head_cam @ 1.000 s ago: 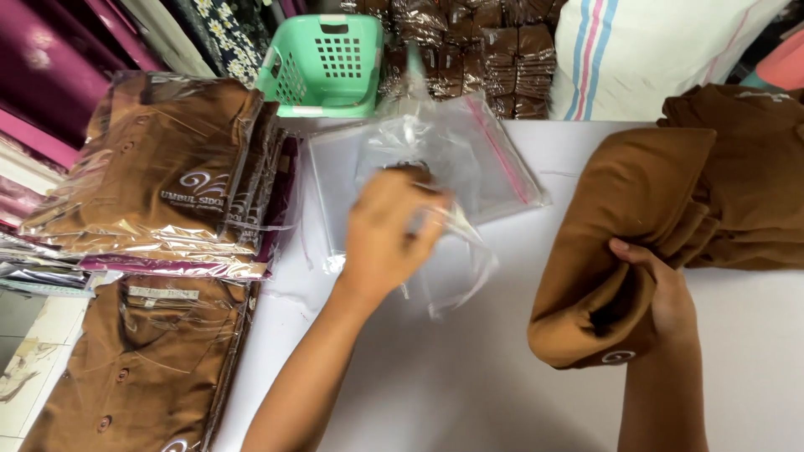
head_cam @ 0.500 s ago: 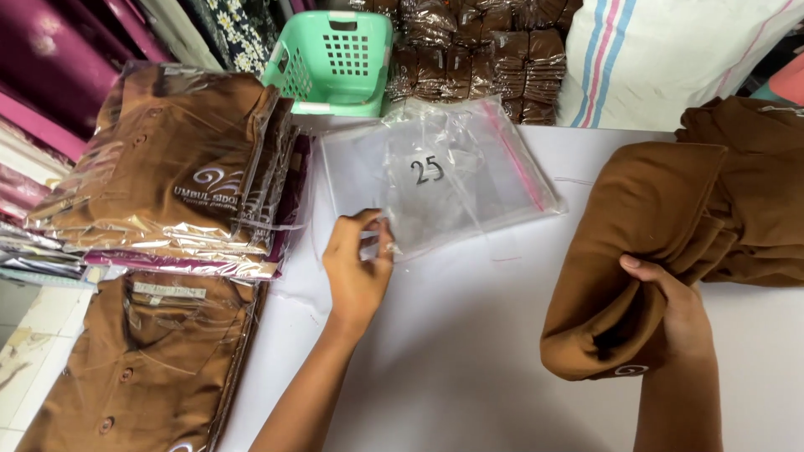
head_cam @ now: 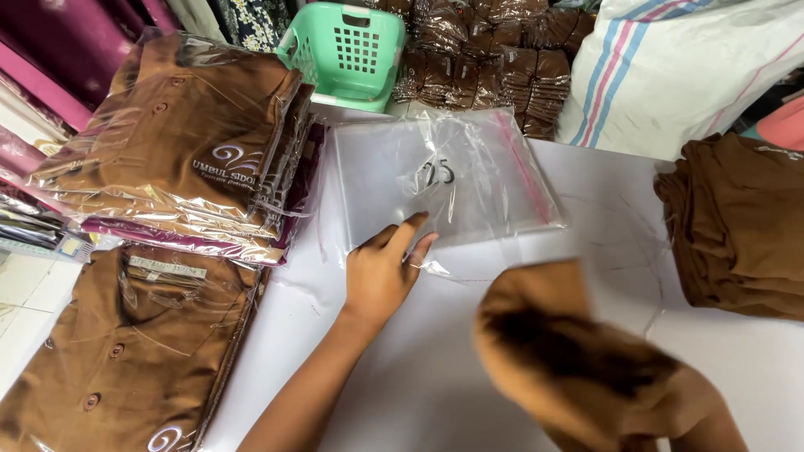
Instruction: The person places brown polo shirts into clear plastic bags by hand and seals the bags.
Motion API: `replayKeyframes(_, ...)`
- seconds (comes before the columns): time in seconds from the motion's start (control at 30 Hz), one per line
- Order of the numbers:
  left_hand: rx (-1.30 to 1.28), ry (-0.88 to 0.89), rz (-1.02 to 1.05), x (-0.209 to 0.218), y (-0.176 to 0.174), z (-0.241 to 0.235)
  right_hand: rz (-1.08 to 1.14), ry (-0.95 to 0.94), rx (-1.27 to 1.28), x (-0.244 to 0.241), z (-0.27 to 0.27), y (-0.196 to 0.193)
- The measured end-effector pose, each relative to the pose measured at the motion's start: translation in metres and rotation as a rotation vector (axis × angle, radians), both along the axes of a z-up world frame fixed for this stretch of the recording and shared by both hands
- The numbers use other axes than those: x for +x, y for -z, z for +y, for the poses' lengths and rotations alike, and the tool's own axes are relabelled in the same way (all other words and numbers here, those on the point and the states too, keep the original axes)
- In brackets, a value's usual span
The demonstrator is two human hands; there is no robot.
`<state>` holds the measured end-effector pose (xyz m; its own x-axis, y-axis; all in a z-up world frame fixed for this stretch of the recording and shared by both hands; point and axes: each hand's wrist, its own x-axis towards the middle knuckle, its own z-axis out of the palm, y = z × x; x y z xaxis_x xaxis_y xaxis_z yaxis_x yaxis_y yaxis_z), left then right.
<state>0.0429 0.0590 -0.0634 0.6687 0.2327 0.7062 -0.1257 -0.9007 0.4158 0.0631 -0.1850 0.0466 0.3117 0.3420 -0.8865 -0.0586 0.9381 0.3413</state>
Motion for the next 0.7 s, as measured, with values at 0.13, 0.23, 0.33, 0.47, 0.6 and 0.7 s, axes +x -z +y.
replayKeyframes(0.13, -0.111, 0.096, 0.0, -0.008, -0.017, -0.007, -1.857, -1.632, -0.89, 0.007, -0.115, 0.076)
replayKeyframes(0.23, -0.17, 0.157, -0.011, -0.015, -0.028, -0.012, -2.419, -1.807, -1.148, 0.001, -0.063, 0.027)
replayKeyframes(0.33, -0.187, 0.198, -0.024, -0.017, -0.033, -0.013, -2.401, -1.757, -0.774, -0.005, -0.036, 0.006)
replayKeyframes(0.47, -0.158, 0.232, -0.093, -0.019, -0.032, -0.012, -2.317, -1.647, -0.459, -0.001, -0.033, 0.019)
replayKeyframes(0.6, -0.102, 0.211, -0.14, -0.017, -0.029, -0.011, -2.175, -1.715, -0.672, 0.018, -0.07, 0.067)
replayKeyframes(0.7, -0.05, 0.198, -0.158, -0.015, -0.02, -0.012, -1.88, -1.722, -0.612, 0.018, -0.085, 0.092)
